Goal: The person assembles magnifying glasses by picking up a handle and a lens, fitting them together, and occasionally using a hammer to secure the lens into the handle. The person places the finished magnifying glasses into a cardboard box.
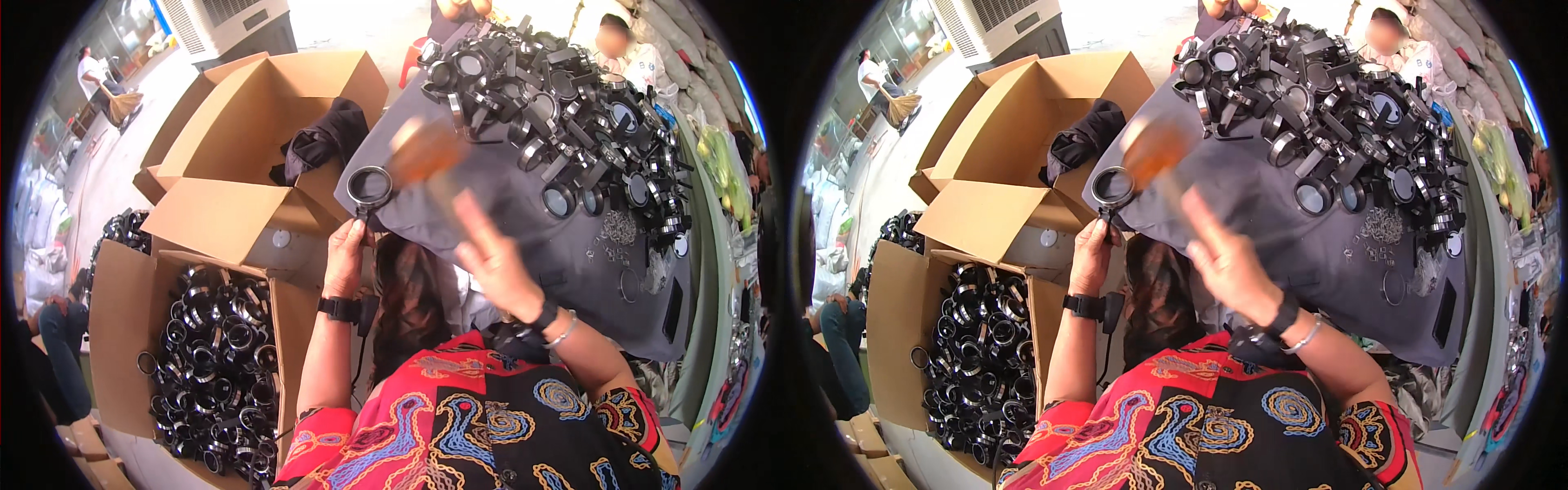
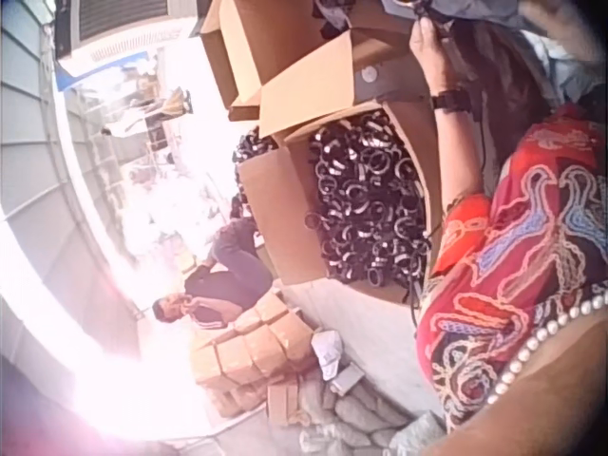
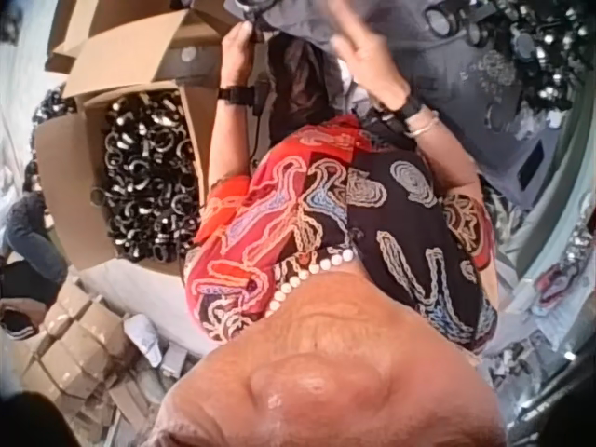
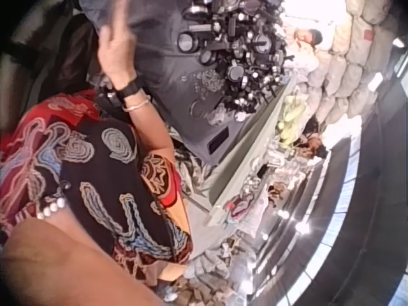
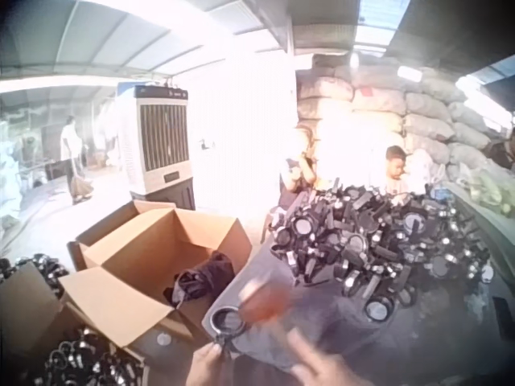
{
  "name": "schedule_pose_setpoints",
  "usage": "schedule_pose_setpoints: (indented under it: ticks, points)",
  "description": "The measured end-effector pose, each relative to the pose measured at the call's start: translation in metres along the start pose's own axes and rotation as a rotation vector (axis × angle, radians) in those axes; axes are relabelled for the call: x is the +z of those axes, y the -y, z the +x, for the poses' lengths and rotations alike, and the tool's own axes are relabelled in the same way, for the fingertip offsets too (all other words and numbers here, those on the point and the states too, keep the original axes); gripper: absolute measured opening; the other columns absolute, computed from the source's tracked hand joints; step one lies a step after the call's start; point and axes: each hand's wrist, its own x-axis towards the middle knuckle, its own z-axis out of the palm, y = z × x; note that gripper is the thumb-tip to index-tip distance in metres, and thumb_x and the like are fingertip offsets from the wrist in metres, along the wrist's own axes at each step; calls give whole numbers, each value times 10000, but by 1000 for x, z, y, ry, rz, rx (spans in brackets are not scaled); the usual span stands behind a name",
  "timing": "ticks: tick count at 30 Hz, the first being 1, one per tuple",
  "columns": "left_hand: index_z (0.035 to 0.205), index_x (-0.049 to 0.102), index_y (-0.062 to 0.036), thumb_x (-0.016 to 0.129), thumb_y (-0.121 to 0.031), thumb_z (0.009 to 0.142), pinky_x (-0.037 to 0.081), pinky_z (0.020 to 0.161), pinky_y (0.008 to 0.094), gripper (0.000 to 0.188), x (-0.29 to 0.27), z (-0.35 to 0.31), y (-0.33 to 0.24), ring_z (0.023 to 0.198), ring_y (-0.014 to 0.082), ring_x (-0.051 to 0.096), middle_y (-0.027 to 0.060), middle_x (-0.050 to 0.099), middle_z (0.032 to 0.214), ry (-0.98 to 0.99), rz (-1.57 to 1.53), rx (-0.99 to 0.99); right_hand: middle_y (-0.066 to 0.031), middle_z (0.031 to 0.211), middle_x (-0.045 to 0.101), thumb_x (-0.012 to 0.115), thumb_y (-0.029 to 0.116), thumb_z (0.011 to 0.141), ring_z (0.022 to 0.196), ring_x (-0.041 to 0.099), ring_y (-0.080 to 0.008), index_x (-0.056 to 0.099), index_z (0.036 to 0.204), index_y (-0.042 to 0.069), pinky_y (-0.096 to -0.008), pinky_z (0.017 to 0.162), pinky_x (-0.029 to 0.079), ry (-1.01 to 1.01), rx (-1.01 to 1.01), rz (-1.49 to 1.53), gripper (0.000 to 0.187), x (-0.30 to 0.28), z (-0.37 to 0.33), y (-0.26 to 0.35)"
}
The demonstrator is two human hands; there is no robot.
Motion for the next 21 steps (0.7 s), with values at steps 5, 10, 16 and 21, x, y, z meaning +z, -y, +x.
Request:
schedule_pose_setpoints:
  ticks: [5,10,16,21]
  points:
    - [785,583,-51,562,-302,968,404,699,270,312,-1,-7,-2,725,111,499,9,564,742,-39,56,-1,-155,676,496,649,57,831,628,557,-371,338,1493,173,-490,605,466,214,-214,-390,740,7,13,19]
    - [761,580,-57,539,-269,982,409,696,265,309,1,0,4,708,102,496,-2,554,717,-41,76,45,-198,714,565,595,126,887,610,588,-386,355,1483,218,-482,589,482,298,-226,-598,649,18,60,44]
    - [772,586,-39,529,-299,982,412,702,264,339,-3,-2,-3,713,106,509,17,565,720,-63,188,3,-270,845,626,587,95,877,697,611,-431,348,1472,141,-493,632,500,192,-409,-361,643,8,104,57]
    - [800,597,-20,531,-290,975,415,730,278,328,-10,-3,-3,747,128,528,33,595,772,-44,283,23,-82,697,546,533,60,914,528,568,-184,236,1525,156,-333,474,506,354,380,-67,686,-9,123,31]
